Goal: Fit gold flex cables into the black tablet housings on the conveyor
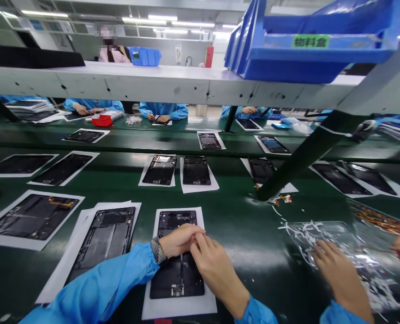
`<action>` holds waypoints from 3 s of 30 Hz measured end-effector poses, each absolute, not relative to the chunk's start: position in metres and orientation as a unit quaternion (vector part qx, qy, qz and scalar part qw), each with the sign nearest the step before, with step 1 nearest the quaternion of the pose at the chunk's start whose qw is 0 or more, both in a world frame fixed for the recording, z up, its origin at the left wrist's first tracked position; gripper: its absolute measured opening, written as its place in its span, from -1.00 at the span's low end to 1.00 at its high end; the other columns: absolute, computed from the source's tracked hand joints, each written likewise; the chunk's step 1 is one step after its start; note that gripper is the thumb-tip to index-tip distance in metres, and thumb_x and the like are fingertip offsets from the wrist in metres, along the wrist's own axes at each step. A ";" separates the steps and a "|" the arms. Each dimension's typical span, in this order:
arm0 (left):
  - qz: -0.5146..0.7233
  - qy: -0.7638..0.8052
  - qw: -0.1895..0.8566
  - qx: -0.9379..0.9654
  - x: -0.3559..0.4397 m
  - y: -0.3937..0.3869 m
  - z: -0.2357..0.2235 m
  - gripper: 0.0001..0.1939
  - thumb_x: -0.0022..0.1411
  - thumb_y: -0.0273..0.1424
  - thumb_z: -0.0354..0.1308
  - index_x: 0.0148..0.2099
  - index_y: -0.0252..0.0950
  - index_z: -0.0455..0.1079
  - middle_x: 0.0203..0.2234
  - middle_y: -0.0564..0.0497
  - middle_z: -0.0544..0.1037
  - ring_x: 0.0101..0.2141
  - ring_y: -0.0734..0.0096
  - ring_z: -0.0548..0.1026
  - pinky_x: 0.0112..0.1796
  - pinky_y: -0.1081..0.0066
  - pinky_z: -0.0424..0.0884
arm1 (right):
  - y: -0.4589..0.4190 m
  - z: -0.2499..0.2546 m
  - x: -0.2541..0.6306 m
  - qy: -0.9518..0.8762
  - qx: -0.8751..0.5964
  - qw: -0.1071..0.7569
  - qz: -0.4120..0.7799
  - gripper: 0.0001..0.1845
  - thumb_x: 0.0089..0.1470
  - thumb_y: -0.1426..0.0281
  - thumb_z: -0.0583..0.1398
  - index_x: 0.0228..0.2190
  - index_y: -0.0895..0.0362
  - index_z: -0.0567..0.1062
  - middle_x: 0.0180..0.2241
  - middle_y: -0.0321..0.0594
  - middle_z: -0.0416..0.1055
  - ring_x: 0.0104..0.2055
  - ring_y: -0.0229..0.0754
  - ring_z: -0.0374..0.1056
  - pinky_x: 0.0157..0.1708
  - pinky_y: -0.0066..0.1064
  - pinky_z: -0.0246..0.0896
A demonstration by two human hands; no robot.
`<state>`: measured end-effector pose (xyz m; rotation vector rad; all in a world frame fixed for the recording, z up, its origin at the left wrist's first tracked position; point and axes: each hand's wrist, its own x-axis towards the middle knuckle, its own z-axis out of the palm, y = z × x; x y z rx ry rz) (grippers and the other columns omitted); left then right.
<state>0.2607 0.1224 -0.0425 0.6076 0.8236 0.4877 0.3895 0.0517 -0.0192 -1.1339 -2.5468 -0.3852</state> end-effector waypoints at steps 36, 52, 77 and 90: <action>0.282 0.558 0.245 0.741 0.159 0.059 -0.037 -0.59 0.18 -0.51 0.19 0.07 -0.20 0.28 -0.38 0.11 0.53 -0.30 0.33 0.51 -0.21 0.35 0.40 | 0.133 0.008 0.354 -0.685 -0.526 0.275 0.423 -0.65 0.03 0.11 0.23 -0.37 0.14 0.59 -0.44 -0.17 0.51 -0.47 -0.16 0.34 -0.45 -0.38 0.19; 0.209 0.465 -0.030 0.860 0.140 0.071 -0.055 -0.82 0.38 -0.52 -0.08 -0.12 -0.37 0.34 -0.40 -0.02 0.41 -0.35 0.29 0.38 -0.35 0.28 0.31 | 0.200 -0.049 0.285 -0.782 -0.510 0.096 0.344 -0.89 -0.03 0.50 0.21 -0.52 0.11 0.54 -0.47 -0.29 0.43 -0.40 -0.23 0.31 -0.37 -0.45 0.10; 0.229 0.475 0.072 0.846 0.131 0.073 -0.050 -0.80 0.39 -0.48 -0.03 -0.13 -0.33 0.43 -0.23 -0.07 0.50 -0.24 0.33 0.47 -0.24 0.33 0.46 | 0.179 -0.025 0.281 -0.870 -0.480 -0.064 0.091 -0.79 0.18 0.31 0.24 -0.20 0.11 0.34 -0.20 -0.17 0.37 -0.32 -0.16 0.41 -0.42 -0.38 0.04; 0.233 0.450 0.078 0.859 0.130 0.070 -0.055 -0.73 0.43 -0.49 -0.09 -0.03 -0.37 0.43 -0.08 -0.11 0.56 -0.04 0.30 0.49 -0.07 0.30 0.49 | 0.184 -0.045 0.299 -0.864 -0.484 0.014 0.135 -0.84 0.23 0.26 0.18 -0.24 0.09 0.36 -0.20 -0.24 0.33 -0.30 -0.19 0.37 -0.39 -0.40 0.04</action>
